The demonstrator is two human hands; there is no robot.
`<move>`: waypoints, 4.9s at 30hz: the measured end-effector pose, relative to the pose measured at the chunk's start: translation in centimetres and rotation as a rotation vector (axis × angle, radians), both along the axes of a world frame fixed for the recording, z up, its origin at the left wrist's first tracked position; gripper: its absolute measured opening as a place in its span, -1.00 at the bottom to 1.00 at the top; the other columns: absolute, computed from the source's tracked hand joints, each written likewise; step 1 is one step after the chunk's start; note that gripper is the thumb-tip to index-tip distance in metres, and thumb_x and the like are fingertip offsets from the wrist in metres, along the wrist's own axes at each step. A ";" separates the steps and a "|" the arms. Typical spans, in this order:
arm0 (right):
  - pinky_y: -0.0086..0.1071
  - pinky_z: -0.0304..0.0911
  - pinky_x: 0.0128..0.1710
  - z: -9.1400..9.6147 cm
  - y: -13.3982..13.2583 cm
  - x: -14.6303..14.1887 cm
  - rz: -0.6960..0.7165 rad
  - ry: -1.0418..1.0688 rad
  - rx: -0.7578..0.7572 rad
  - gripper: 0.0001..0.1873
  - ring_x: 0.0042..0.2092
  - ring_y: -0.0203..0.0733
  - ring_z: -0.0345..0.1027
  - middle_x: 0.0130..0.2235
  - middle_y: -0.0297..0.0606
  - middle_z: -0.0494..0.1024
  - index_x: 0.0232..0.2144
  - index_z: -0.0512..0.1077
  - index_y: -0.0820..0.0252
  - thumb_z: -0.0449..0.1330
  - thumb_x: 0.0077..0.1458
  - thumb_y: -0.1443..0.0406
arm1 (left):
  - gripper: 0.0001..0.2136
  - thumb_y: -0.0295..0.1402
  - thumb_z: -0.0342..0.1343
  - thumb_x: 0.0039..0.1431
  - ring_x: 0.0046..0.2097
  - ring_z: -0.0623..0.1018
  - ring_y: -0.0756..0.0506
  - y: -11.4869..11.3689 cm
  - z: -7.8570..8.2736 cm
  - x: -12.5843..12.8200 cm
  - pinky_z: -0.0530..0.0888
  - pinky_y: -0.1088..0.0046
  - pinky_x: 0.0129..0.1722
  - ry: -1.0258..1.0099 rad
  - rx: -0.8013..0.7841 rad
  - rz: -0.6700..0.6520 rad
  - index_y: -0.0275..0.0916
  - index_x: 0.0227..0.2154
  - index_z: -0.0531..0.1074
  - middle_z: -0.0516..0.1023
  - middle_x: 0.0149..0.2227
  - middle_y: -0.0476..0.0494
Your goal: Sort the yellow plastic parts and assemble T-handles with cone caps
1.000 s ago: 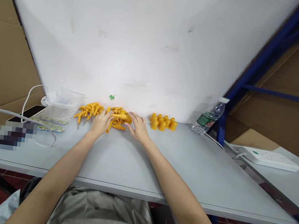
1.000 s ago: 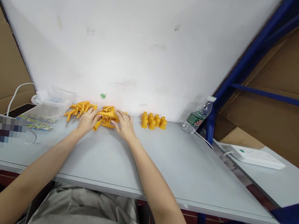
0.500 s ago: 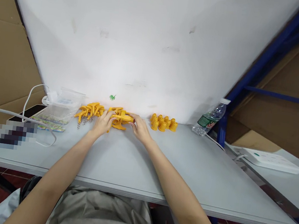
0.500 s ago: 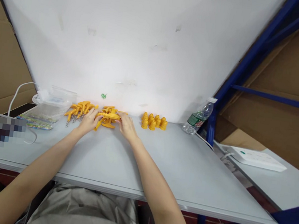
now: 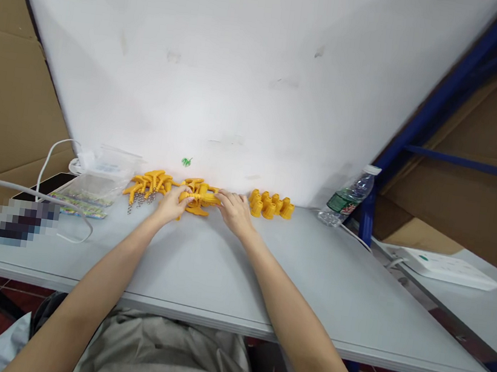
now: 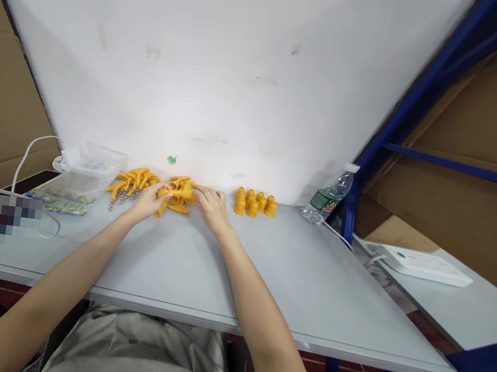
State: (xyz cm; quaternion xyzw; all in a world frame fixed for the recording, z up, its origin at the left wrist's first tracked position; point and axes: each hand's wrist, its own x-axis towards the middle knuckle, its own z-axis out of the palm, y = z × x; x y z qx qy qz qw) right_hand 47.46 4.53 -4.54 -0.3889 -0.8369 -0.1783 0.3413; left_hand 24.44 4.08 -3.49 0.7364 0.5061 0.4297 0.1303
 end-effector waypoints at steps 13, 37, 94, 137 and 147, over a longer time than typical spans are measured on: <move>0.18 -0.27 0.22 0.9 -1.1 -2.3 -0.133 -0.044 -0.051 -0.76 -0.09 -0.03 0.38 -0.17 -0.15 0.60 -0.11 0.40 0.11 -0.02 0.26 0.38 | -0.78 -0.32 -0.04 0.28 -0.16 0.52 -0.14 -1.7 0.4 1.3 0.40 0.42 -0.21 0.281 0.205 0.052 -0.20 -0.11 0.44 0.47 -0.14 -0.21; 0.08 0.03 0.12 -2.4 2.2 10.5 -0.959 1.235 -0.284 -0.77 0.14 0.13 0.15 0.03 -0.01 0.39 -0.25 0.38 0.21 0.18 -0.01 0.26 | -0.78 -0.10 -0.03 0.30 -0.64 0.37 0.07 0.3 0.9 -0.5 0.25 0.56 -0.59 -1.242 -0.414 0.016 -0.14 -0.20 0.22 0.55 -0.41 -0.06; 0.20 -0.03 0.11 -4.2 3.3 10.8 -0.813 1.323 -0.162 -0.77 0.05 0.11 0.31 -0.09 -0.19 0.45 -0.31 0.23 0.12 0.04 -0.13 0.39 | -0.48 -0.26 -0.18 0.30 0.41 -0.07 -0.33 6.1 -2.6 -8.6 0.05 0.03 0.31 0.365 -0.127 0.359 -0.22 0.30 0.15 -0.01 0.37 -0.40; 0.18 -0.05 0.16 -3.9 2.9 10.5 -0.794 1.384 -0.135 -0.75 0.08 0.08 0.29 -0.03 -0.14 0.41 -0.32 0.17 0.11 0.01 -0.13 0.45 | -0.76 -0.32 -0.02 0.20 0.32 0.20 -0.25 3.9 -1.9 -4.4 -0.01 -0.06 0.33 0.578 0.012 0.331 -0.21 -0.26 0.56 0.27 0.28 -0.23; 0.20 -0.05 0.16 -4.2 3.2 10.7 -0.756 1.406 -0.132 -0.77 0.05 0.06 0.31 -0.04 -0.17 0.40 -0.33 0.17 0.10 0.03 -0.12 0.40 | -0.52 -0.12 0.10 0.05 0.39 -0.03 -0.38 5.7 -0.4 -1.5 -0.15 -0.06 0.34 0.529 -0.361 0.510 -0.31 -0.03 0.53 0.16 0.33 -0.34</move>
